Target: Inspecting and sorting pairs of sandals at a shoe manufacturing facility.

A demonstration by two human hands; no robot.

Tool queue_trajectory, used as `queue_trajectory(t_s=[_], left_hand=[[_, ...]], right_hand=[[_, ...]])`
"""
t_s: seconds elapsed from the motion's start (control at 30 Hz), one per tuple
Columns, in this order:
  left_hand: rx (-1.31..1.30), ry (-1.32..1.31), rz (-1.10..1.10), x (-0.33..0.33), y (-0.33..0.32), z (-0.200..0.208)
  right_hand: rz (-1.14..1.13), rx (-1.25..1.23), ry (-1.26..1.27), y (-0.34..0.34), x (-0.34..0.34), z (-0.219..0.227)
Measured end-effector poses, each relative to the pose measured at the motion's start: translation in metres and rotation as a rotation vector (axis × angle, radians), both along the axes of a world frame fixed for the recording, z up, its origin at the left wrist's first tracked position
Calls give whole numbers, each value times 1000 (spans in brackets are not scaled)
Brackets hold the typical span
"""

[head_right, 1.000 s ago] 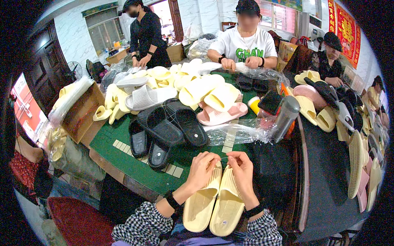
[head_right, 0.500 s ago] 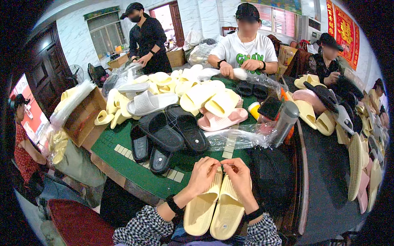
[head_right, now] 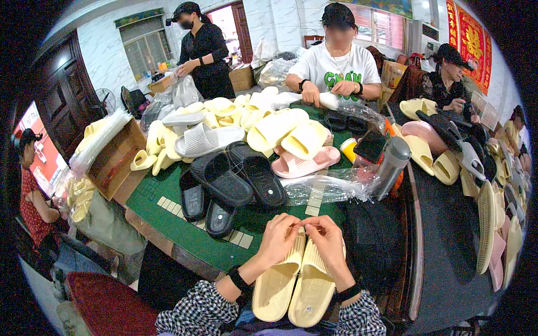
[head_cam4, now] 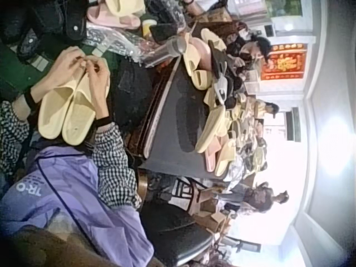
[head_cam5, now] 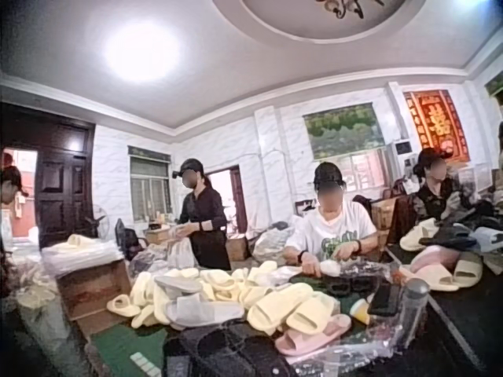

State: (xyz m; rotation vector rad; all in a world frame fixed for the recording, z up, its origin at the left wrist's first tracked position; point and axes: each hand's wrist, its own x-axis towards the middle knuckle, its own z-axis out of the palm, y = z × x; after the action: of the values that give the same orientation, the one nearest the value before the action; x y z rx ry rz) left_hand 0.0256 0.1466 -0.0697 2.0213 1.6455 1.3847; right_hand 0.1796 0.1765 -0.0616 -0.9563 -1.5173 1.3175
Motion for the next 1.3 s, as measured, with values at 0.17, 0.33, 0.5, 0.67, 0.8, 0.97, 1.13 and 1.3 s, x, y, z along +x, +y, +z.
queue_trajectory(t_s=[0.17, 0.33, 0.5, 0.67, 0.8, 0.97, 1.13, 1.3], left_hand=[[-24, 13, -8, 2, -1, 3], [22, -9, -8, 3, 1, 3], [-17, 55, 27, 2, -2, 5], [-21, -15, -2, 2, 0, -1], [9, -4, -11, 2, -3, 4], [-4, 31, 9, 1, -1, 1], [13, 13, -23, 1, -4, 8], [7, 15, -30, 0, 0, 2]], right_hand=[[-73, -20, 85, 2, 1, -4], [-21, 59, -16, 1, 2, -4], [-107, -1, 105, 1, 3, -3], [-53, -6, 40, 2, 5, -9], [-66, 22, 36, -2, 2, -1], [-91, 44, -4, 1, 1, -7], [-57, 14, 61, -1, -1, 1], [-71, -23, 25, 1, 1, -2]])
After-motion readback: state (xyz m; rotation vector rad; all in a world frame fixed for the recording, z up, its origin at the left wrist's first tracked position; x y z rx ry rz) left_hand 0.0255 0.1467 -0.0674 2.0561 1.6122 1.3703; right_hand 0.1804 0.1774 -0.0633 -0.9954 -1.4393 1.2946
